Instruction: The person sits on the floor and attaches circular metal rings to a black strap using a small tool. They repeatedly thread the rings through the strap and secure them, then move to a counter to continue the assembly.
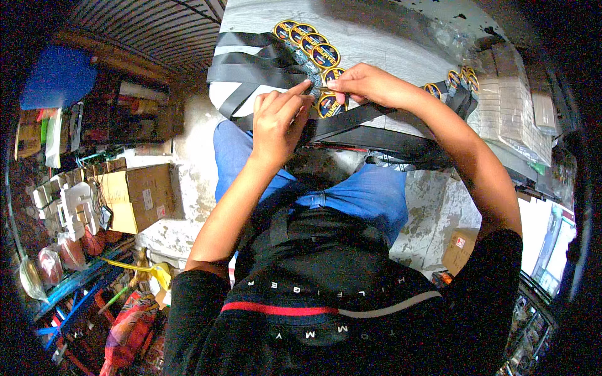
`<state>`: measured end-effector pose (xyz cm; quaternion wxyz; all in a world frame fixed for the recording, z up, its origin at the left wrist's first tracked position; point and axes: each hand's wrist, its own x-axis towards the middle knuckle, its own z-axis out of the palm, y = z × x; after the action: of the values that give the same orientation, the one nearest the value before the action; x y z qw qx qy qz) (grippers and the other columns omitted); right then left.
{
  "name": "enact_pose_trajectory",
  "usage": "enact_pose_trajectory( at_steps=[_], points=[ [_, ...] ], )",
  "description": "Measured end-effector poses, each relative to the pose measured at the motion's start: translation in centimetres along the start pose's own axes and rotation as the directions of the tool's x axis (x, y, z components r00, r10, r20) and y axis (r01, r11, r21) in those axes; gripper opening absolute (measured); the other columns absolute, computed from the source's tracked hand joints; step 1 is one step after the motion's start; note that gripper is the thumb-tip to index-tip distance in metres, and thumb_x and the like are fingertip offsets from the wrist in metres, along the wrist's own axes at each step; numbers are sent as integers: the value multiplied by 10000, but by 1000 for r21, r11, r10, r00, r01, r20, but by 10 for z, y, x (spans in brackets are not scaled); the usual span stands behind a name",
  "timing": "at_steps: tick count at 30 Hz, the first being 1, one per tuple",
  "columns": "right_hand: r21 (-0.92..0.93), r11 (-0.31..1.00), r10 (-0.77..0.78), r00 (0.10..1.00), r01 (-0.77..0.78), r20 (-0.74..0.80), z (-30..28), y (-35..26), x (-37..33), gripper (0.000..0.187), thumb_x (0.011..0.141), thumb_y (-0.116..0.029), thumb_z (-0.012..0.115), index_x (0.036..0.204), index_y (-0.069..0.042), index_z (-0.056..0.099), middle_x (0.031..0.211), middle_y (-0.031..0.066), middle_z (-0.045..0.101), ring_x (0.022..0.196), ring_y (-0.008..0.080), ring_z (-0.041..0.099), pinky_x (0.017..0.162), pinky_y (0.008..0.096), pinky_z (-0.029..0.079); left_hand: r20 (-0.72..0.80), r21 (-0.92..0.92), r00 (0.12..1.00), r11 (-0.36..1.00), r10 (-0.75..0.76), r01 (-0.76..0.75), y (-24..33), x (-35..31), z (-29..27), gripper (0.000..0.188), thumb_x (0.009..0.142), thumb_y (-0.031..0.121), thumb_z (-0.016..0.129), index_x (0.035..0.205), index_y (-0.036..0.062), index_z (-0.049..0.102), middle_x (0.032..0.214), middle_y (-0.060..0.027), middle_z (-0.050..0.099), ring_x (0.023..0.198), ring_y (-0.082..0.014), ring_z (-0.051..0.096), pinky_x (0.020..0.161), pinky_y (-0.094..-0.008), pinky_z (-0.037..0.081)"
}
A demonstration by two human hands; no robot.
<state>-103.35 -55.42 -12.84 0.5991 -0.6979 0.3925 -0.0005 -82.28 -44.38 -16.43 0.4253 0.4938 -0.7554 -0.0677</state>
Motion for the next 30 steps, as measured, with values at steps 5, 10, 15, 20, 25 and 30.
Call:
enact_pose_trajectory(
  at_steps=[5,10,15,20,25,30],
  points=[
    [-30,999,-35,999,35,1,0,-5,-5,443,969,-438,545,721,-94,674,538,-68,431,507,46,339,474,235,261,-1,-6,1000,1000,6,-6,0,-1,-2,124,756,79,727,858,75,657,1132,-56,692,739,-200,585,735,-338,415],
    [-92,995,-47,999,47,3,0,-10,-6,448,966,-451,541,730,-95,678,535,-70,418,497,48,330,469,235,249,-19,10,1000,1000,20,-20,1,-1,-1,121,762,87,726,860,76,656,1130,-49,694,753,-198,588,744,-339,411],
    [-49,999,12,999,-11,34,-2,-11,-3,439,961,-446,552,738,-91,682,529,-79,403,494,43,319,462,242,239,-6,13,1000,1000,-8,8,2,-2,-1,118,763,90,728,847,79,647,1131,-42,695,761,-197,589,760,-344,405],
    [-77,997,18,999,-15,42,-4,-7,-1,435,959,-448,556,754,-89,693,525,-85,397,493,41,313,460,246,232,-11,34,1000,999,-1,2,2,-3,0,153,724,72,733,849,86,646,1144,-31,692,762,-196,578,762,-344,404],
    [-135,989,71,994,-59,83,-8,-17,-8,464,960,-479,537,768,-92,704,529,-92,377,498,52,304,469,244,225,-2,37,1000,999,-14,14,3,-3,-2,195,690,61,733,860,107,650,1144,-14,691,760,-196,566,760,-346,404],
    [-160,981,119,991,-108,58,-25,-35,-18,472,952,-474,557,779,-61,706,598,-45,493,574,57,379,528,241,301,16,63,1000,998,-26,25,6,-3,-5,207,702,92,731,891,130,656,1163,13,677,873,-193,586,813,-359,397]
  ],
)
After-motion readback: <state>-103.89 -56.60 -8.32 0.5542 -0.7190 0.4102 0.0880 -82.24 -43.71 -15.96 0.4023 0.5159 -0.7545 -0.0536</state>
